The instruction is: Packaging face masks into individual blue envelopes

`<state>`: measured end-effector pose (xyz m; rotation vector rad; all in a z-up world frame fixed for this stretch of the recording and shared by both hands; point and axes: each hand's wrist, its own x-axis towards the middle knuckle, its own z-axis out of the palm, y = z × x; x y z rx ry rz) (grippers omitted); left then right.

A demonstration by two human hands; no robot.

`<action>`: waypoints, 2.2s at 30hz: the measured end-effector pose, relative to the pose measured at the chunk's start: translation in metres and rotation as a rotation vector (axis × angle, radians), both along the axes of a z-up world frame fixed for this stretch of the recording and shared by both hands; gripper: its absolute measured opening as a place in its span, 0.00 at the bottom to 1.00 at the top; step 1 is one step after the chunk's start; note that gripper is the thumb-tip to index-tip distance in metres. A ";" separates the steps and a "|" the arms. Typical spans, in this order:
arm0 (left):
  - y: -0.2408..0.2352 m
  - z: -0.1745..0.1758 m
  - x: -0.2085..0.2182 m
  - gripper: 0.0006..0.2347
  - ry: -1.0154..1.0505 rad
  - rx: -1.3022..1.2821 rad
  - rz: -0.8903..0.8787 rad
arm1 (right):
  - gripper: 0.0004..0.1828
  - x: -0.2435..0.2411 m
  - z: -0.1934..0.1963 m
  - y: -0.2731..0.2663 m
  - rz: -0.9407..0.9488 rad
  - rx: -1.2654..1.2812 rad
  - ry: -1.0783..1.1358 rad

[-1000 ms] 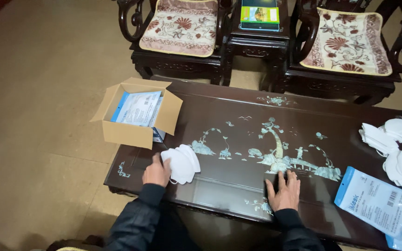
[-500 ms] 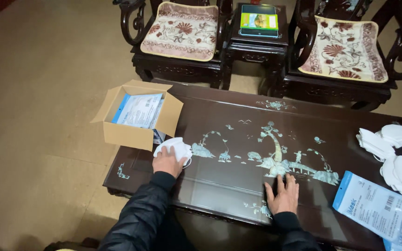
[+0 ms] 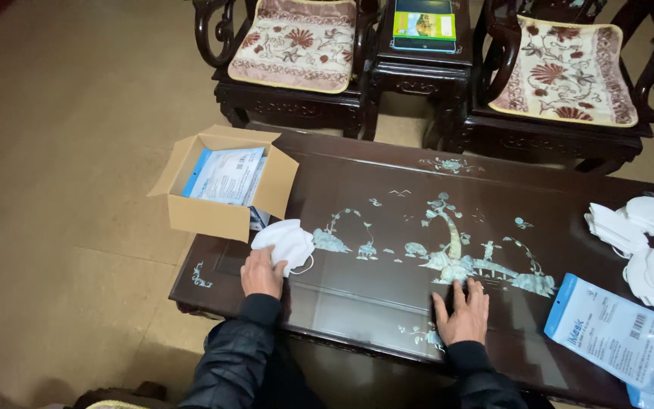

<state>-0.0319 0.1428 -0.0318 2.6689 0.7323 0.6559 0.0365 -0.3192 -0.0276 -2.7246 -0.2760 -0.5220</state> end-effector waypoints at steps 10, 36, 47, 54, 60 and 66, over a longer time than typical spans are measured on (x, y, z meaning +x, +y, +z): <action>-0.114 0.109 0.000 0.04 -0.434 -0.623 -0.442 | 0.29 0.014 0.020 0.001 -0.048 0.718 0.104; -0.238 0.013 0.065 0.13 0.180 -1.831 -0.160 | 0.09 0.034 -0.005 0.049 -0.090 1.390 0.963; -0.236 -0.023 0.072 0.07 0.105 -1.863 -0.138 | 0.20 0.035 0.013 0.033 -0.123 1.609 1.037; -0.241 0.111 0.055 0.29 -0.054 -2.330 0.055 | 0.24 0.044 -0.057 0.043 -0.307 1.386 0.808; -0.260 0.040 0.063 0.28 0.021 -1.899 0.126 | 0.20 0.018 0.015 0.027 -0.224 0.874 0.330; -0.256 0.083 0.054 0.23 0.037 -1.891 0.133 | 0.41 0.036 0.028 -0.143 -0.395 0.038 -0.300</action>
